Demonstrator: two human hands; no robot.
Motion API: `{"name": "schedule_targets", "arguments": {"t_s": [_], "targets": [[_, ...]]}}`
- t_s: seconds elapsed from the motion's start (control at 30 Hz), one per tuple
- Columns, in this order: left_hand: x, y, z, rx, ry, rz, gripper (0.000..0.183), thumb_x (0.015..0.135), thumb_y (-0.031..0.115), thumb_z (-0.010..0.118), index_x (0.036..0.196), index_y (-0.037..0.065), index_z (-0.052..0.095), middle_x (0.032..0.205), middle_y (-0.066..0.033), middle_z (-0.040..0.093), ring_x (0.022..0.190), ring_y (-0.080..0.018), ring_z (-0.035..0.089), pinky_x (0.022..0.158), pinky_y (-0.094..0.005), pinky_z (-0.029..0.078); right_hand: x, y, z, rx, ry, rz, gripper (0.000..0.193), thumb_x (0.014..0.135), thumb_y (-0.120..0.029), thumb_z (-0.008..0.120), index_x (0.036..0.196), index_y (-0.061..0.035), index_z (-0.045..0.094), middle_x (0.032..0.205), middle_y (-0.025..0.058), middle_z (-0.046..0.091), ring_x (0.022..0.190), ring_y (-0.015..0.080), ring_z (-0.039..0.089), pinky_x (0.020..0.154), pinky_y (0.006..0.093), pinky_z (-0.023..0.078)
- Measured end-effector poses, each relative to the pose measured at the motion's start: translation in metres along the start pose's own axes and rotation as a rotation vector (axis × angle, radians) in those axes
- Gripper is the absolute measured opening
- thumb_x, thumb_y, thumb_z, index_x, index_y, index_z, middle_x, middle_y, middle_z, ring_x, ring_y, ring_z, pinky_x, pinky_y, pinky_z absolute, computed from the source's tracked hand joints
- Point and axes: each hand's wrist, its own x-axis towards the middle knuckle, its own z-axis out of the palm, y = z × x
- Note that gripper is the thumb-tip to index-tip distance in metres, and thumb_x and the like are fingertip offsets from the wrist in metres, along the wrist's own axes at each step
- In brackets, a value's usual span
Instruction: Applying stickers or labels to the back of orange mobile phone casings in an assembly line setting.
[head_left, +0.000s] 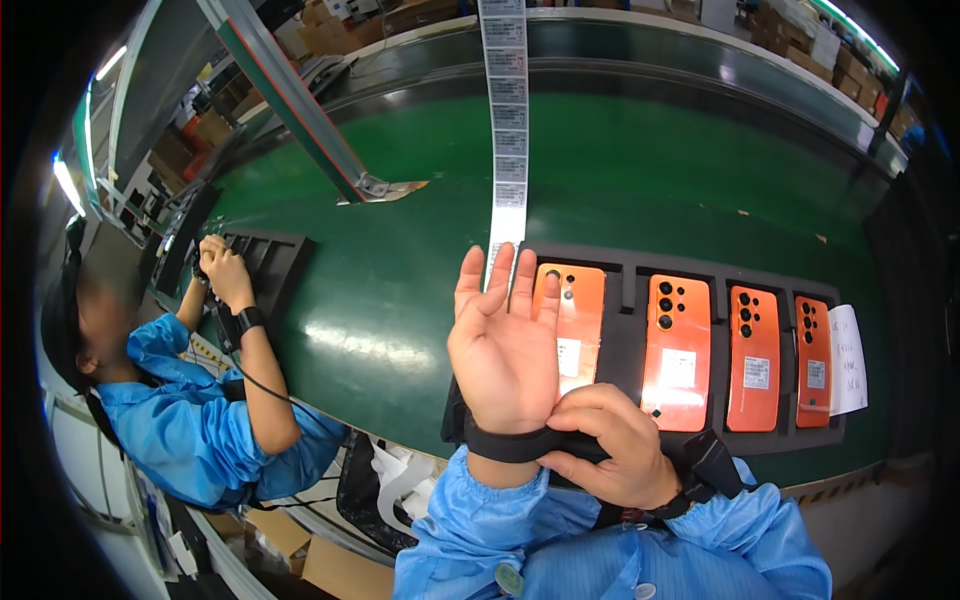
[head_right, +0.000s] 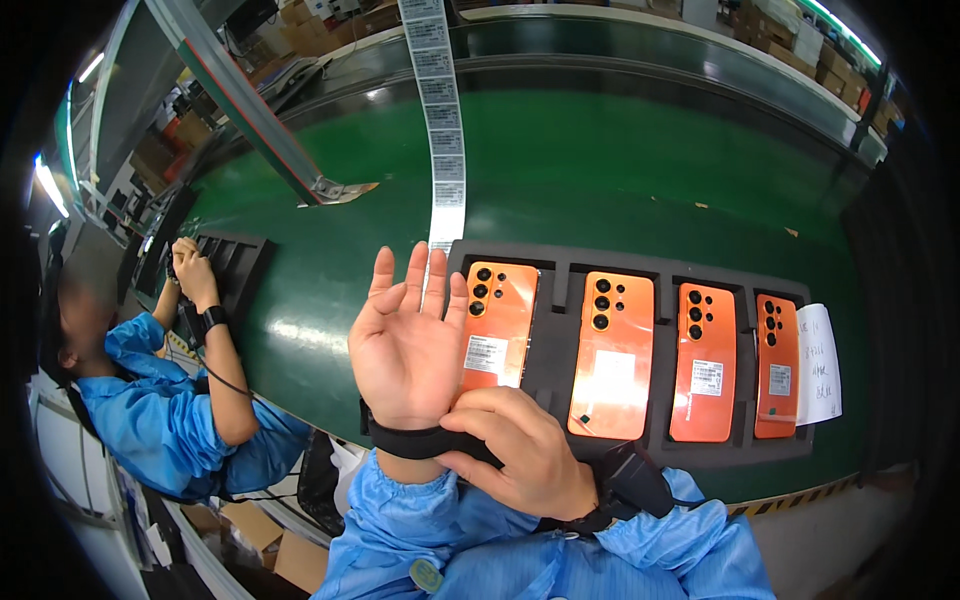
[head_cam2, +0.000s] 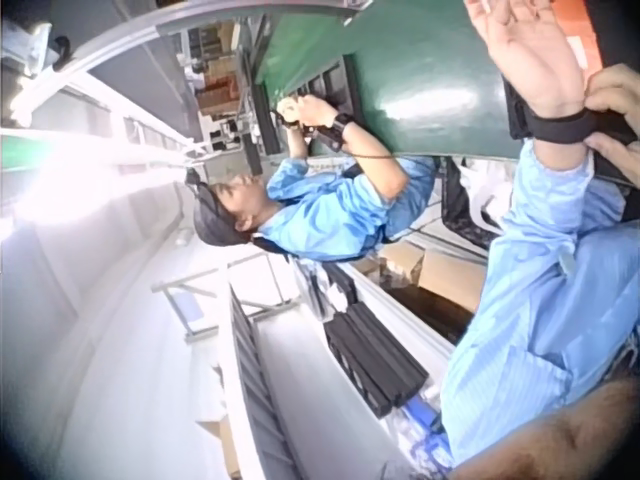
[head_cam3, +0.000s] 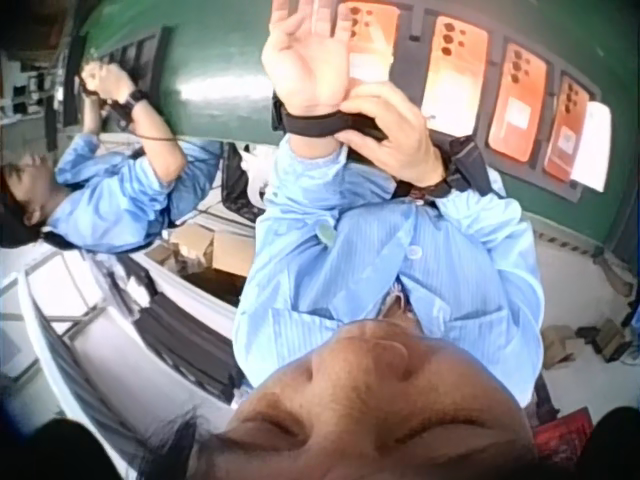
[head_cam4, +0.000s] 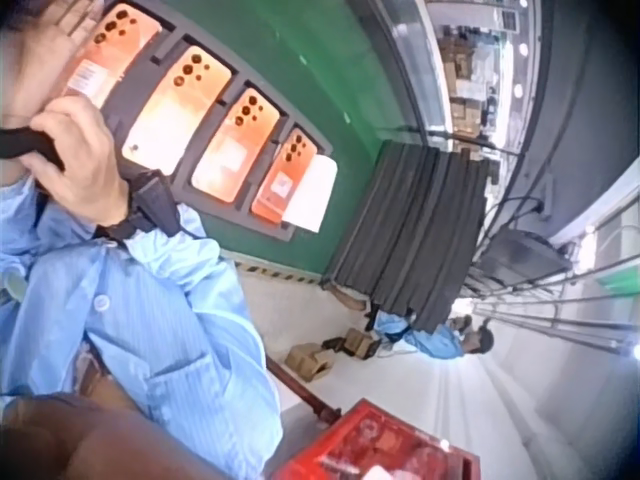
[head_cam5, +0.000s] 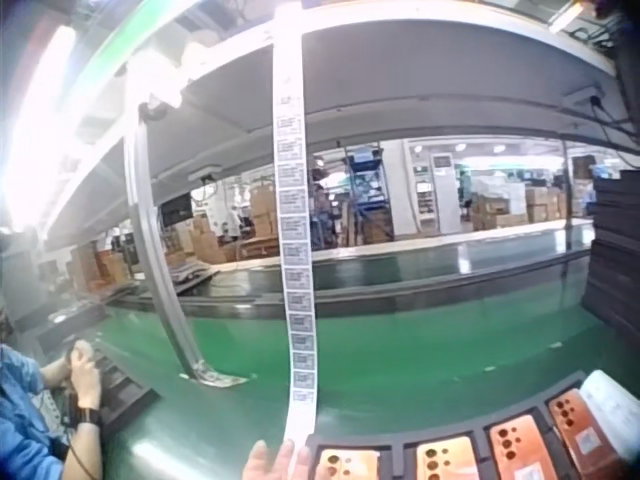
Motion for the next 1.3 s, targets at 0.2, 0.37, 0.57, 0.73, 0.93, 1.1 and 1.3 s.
{"name": "schedule_targets", "arguments": {"t_s": [0.2,0.37,0.57,0.73,0.93,1.1,1.3], "targets": [[-0.002,0.004,-0.003,-0.158,-0.059,-0.154,0.035,0.082,0.005,0.050,0.117,0.008,0.047,0.124,-0.0163,0.042,0.119,-0.0290,0.042,0.103,-0.0443,0.035,-0.002,-0.001,0.000,-0.007,0.010,-0.050,0.038,0.066,-0.010,0.078,0.099,-0.0011,0.061,0.094,0.0107,0.058,0.082,0.0259,0.059,0.071,0.0337,0.048],[0.002,0.007,-0.009,-0.333,-0.074,-0.243,0.033,0.083,0.007,0.049,0.116,0.004,0.047,0.129,-0.0208,0.040,0.123,-0.0320,0.039,0.105,-0.0456,0.033,-0.003,-0.003,0.001,0.026,0.020,-0.003,0.037,0.066,-0.010,0.078,0.098,-0.0014,0.061,0.093,0.0102,0.058,0.081,0.0258,0.059,0.071,0.0339,0.047],[0.001,0.006,-0.006,-0.429,-0.085,-0.260,0.036,0.082,0.011,0.052,0.116,0.002,0.047,0.133,-0.0236,0.038,0.126,-0.0334,0.037,0.105,-0.0463,0.032,-0.001,-0.004,0.001,0.015,0.067,-0.036,0.033,0.067,-0.009,0.077,0.094,-0.0017,0.061,0.091,0.0095,0.059,0.081,0.0259,0.060,0.071,0.0340,0.047],[-0.005,0.013,0.002,-0.371,-0.212,-0.075,0.041,0.082,0.020,0.053,0.120,0.006,0.046,0.131,-0.0199,0.041,0.126,-0.0311,0.038,0.107,-0.0478,0.028,-0.002,-0.009,-0.001,0.060,0.047,0.041,0.031,0.067,-0.010,0.078,0.092,-0.0017,0.060,0.090,0.0100,0.060,0.081,0.0258,0.060,0.071,0.0339,0.048],[-0.010,0.010,0.007,-0.256,-0.299,0.090,0.043,0.083,0.020,0.053,0.123,0.007,0.044,0.135,-0.0201,0.037,0.128,-0.0313,0.035,0.106,-0.0485,0.030,0.000,-0.013,-0.003,0.181,-0.021,0.238,0.028,0.071,-0.011,0.078,0.088,-0.0001,0.058,0.084,0.0101,0.059,0.077,0.0225,0.060,0.068,0.0305,0.049],[-0.015,0.006,0.007,-0.071,-0.372,0.217,0.044,0.082,0.018,0.053,0.123,0.008,0.045,0.137,-0.0202,0.037,0.128,-0.0318,0.035,0.104,-0.0470,0.032,-0.002,-0.009,-0.005,0.194,-0.074,0.257,0.027,0.072,-0.010,0.078,0.086,-0.0007,0.057,0.084,0.0083,0.059,0.077,0.0191,0.060,0.069,0.0282,0.048],[-0.025,0.003,0.005,0.278,-0.480,0.621,0.034,0.076,0.009,0.057,0.109,0.001,0.051,0.124,-0.0229,0.047,0.106,-0.0313,0.054,0.089,-0.0426,0.046,-0.019,-0.005,-0.002,0.435,-0.118,0.447,0.029,0.072,-0.010,0.078,0.094,-0.0030,0.060,0.094,0.0094,0.060,0.085,0.0214,0.060,0.075,0.0310,0.047]]}}
